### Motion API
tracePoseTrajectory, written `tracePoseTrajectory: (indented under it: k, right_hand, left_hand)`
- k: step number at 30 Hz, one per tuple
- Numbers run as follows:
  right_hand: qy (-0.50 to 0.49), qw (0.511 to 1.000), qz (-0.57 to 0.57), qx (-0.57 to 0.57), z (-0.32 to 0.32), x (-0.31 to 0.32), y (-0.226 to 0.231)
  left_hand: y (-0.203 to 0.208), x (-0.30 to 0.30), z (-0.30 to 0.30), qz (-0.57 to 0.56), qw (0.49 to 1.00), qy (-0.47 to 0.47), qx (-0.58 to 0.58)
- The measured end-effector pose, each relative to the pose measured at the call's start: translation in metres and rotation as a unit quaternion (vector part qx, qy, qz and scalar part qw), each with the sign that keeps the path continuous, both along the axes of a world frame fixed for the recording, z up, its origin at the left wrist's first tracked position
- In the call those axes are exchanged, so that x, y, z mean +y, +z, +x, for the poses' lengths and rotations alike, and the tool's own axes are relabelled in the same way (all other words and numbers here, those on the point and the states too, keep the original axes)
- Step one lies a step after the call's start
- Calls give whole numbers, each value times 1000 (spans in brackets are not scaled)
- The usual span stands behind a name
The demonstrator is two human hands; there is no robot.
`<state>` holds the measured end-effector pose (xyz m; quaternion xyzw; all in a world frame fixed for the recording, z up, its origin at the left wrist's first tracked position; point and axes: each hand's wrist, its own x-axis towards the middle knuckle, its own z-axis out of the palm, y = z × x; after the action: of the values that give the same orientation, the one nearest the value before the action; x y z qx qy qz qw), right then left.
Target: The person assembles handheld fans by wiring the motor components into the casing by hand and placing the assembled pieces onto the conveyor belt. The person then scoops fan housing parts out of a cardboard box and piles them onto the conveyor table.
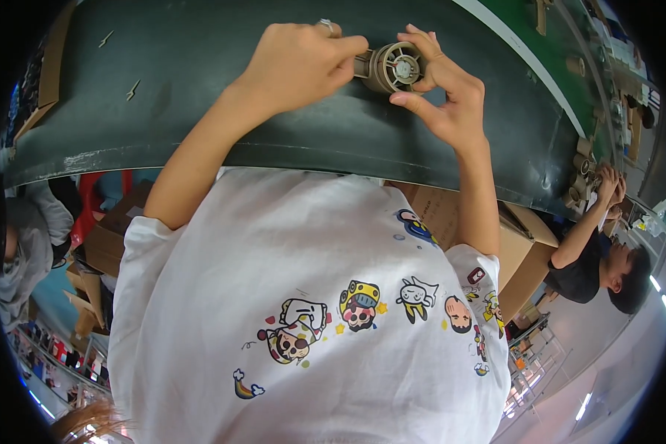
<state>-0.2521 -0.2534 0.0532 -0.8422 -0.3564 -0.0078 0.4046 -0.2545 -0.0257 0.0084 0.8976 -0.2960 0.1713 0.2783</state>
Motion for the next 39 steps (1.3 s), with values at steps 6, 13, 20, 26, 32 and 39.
tracePoseTrajectory:
  k: [6,13,20,26,32,39]
  right_hand:
    - [-43,999,-2,5,-7,4,-14]
    - [-47,998,34,1,-6,1,-30]
    - [-62,993,97,7,-10,6,-36]
    - [-82,988,128,-21,-11,10,-40]
    - [-94,986,136,-37,-11,12,-40]
    - [-77,991,80,-74,-11,11,-29]
  left_hand:
    - [2,18,1,-8,998,-27,61]
    - [-1,25,-2,-2,998,-60,37]
    - [8,21,1,33,997,-62,20]
    - [10,13,0,74,996,-57,-11]
    - [6,3,-7,14,999,-41,-29]
    - [7,-15,-10,-8,1000,-15,22]
